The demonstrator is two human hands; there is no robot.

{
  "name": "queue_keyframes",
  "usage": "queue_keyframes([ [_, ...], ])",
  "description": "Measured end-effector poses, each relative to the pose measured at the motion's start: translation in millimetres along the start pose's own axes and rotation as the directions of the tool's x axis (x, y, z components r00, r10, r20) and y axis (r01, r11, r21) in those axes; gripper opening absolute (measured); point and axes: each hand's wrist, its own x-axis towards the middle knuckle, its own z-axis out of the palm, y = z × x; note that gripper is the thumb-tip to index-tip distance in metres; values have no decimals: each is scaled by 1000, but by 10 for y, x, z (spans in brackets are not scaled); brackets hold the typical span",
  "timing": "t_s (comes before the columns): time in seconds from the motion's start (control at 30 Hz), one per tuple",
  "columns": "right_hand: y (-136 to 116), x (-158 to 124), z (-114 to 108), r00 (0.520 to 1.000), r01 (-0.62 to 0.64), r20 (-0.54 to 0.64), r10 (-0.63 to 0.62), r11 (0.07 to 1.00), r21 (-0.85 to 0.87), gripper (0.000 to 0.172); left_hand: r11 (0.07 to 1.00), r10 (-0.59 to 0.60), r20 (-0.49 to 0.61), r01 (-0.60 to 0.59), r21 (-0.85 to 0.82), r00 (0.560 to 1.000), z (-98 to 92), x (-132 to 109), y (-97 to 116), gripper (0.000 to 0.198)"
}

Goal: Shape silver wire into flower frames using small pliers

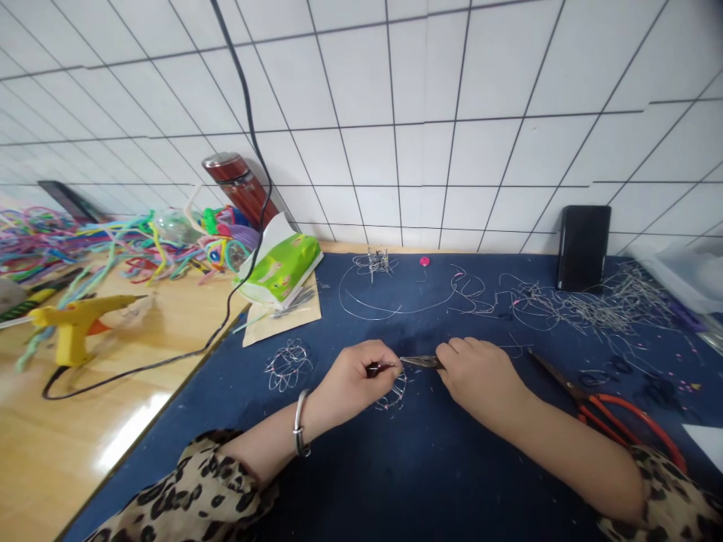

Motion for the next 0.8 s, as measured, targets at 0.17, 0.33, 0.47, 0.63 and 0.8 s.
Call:
queue_keyframes([
  [0.17,14,-4,47,1000,-28,6,28,998,63,14,929,-130,96,155,-336,987,-4,2,-2,10],
  [0.33,-1,-4,71,998,-58,-1,58,994,95,16,688,-188,263,318,-653,946,23,-9,-12,13],
  [0.47,-31,-6,82,996,-84,12,83,987,140,17,563,-165,343,374,-737,925,42,-20,-9,13],
  [0.63,-53,-7,94,997,-78,14,76,981,180,18,598,-172,286,331,-730,943,48,-17,-44,14],
  [0.8,-61,-8,87,997,-81,24,78,979,187,20,741,-155,211,255,-621,965,21,-8,-51,14],
])
